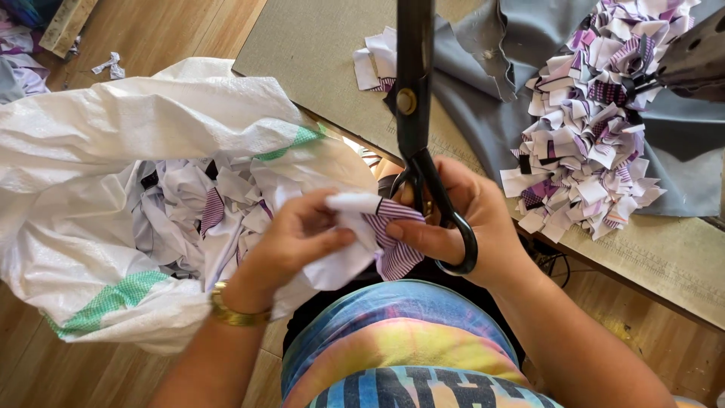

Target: Cutting fabric scraps into smaller strips using scissors

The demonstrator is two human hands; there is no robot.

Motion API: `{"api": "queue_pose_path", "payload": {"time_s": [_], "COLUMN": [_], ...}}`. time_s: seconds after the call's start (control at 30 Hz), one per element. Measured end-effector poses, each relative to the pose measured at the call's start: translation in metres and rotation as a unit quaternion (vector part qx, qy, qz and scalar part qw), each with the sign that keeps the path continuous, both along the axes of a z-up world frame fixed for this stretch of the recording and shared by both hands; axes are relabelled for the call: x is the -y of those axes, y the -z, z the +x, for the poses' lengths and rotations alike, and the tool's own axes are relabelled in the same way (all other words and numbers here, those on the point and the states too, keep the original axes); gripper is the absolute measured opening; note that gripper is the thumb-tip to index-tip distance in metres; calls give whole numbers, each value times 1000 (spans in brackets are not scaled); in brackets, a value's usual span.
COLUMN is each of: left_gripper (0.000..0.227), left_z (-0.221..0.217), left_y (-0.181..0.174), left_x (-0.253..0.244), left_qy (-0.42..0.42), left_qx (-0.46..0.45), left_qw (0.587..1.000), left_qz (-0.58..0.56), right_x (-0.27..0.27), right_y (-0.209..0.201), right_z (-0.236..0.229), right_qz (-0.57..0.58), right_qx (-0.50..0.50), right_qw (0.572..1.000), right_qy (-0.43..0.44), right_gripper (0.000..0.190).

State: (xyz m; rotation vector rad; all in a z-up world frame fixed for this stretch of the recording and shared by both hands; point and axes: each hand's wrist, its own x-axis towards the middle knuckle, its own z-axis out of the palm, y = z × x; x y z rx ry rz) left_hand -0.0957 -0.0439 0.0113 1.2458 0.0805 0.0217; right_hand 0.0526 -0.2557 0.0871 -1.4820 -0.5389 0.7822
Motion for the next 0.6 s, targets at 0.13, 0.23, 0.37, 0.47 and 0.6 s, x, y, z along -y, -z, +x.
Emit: {"api": "queue_pose_path", "payload": {"time_s": [0.13, 0.23, 0.37, 0.47, 0.6], "left_gripper": [20, 25, 29, 67, 62], "left_z": [12, 56, 115, 123, 121], "left_y": [-67, -86, -19, -13, -15], "left_x": [-40, -63, -100, -96, -87], "left_qy": [-66, -153, -188, -190, -254], "left_qx": [61, -22, -6, -70, 15], "left_qw": [996, 935, 818, 762, 658], "left_qz": [14, 319, 544, 615, 709], "right_x": [-23, -56, -52, -21, 17], "right_y": [-5, -1, 12, 20, 33], "right_z": [22, 38, 68, 76, 68], "right_qz": [28, 7, -32, -160, -236], "right_qx": [62, 83, 113, 66, -93], "right_qw": [997, 991, 986, 982, 967], "right_qy": [27, 106, 116, 76, 17], "right_gripper": [36, 32, 34, 29, 29]}}
